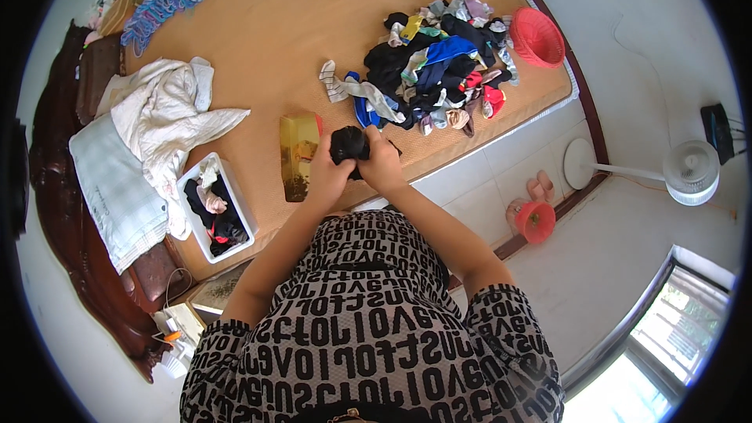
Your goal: The person picks up individual items of clothing from a pile on a bed, folds them by hand, and places them into a storage bin; the person also sorts through small items and plastic bags in a cabinet.
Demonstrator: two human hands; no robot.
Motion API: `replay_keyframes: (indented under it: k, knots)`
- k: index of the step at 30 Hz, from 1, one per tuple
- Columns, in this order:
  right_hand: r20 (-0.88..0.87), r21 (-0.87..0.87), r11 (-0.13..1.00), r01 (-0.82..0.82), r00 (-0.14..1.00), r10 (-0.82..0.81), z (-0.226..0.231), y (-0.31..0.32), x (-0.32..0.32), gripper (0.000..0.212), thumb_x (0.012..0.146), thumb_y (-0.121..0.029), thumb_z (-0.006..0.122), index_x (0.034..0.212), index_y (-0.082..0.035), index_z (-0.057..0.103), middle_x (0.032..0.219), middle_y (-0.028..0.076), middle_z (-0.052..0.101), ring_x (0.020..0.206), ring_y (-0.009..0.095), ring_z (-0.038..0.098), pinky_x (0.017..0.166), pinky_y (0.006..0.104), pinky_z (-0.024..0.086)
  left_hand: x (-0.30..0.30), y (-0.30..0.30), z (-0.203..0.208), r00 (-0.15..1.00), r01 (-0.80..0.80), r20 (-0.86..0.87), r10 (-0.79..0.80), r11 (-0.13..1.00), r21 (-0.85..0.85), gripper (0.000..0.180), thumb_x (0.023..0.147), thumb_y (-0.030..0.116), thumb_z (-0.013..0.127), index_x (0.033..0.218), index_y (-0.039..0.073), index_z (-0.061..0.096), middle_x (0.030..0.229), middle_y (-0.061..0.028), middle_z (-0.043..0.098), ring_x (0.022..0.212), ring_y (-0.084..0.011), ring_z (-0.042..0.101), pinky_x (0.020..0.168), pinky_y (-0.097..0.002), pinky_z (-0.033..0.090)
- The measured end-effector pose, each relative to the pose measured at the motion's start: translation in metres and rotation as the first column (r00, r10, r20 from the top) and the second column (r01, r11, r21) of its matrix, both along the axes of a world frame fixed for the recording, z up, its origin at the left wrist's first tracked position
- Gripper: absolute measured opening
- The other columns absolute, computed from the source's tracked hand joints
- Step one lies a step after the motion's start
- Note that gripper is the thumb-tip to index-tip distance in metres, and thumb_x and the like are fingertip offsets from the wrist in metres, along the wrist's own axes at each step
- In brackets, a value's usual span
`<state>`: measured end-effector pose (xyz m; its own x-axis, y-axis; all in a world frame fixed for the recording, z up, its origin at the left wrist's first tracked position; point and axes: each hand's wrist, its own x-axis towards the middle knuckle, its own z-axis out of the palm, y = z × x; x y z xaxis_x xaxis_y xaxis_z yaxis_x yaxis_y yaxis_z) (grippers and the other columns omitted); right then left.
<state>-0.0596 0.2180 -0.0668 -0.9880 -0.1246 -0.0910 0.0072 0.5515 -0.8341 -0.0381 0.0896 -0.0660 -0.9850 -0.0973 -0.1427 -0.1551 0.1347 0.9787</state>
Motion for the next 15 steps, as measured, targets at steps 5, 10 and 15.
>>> replay_keyframes:
  k: [5,10,15]
  knots:
    - [-0.295,0.151,0.982,-0.114,0.943,0.155,-0.019,-0.022,0.010,0.027,0.068,-0.002,0.061,0.091,-0.008,0.049,0.084,0.015,0.056,0.066,0.037,0.059,0.056,0.0422,0.048,0.016,-0.021,-0.003,0.921,-0.192,0.383,0.071,0.938,0.288,0.034,0.082,0.021,0.066,0.101,0.005,0.044,0.088,-0.0058,0.056,0.075,-0.0099,0.055,0.062,-0.0222,0.046]
    - [-0.189,0.192,0.945,-0.264,0.935,0.300,-0.029,-0.049,0.028,0.029,0.066,-0.003,0.060,0.093,-0.009,0.050,0.089,0.012,0.056,0.069,0.035,0.059,0.057,0.0412,0.048,0.033,-0.054,-0.013,0.880,-0.328,0.456,0.132,0.864,0.383,0.030,0.076,0.013,0.067,0.100,0.006,0.051,0.087,-0.0084,0.056,0.075,-0.0159,0.056,0.063,-0.0264,0.047]
    - [-0.023,0.076,0.889,-0.451,0.891,0.453,-0.057,-0.079,0.056,0.030,0.065,-0.007,0.059,0.092,-0.007,0.048,0.083,0.014,0.057,0.075,0.035,0.058,0.060,0.0439,0.046,0.069,-0.079,-0.050,0.956,-0.201,0.103,0.275,0.867,-0.455,0.016,0.068,-0.003,0.058,0.082,0.004,0.058,0.078,-0.0064,0.056,0.065,-0.0174,0.056,0.056,-0.0336,0.043]
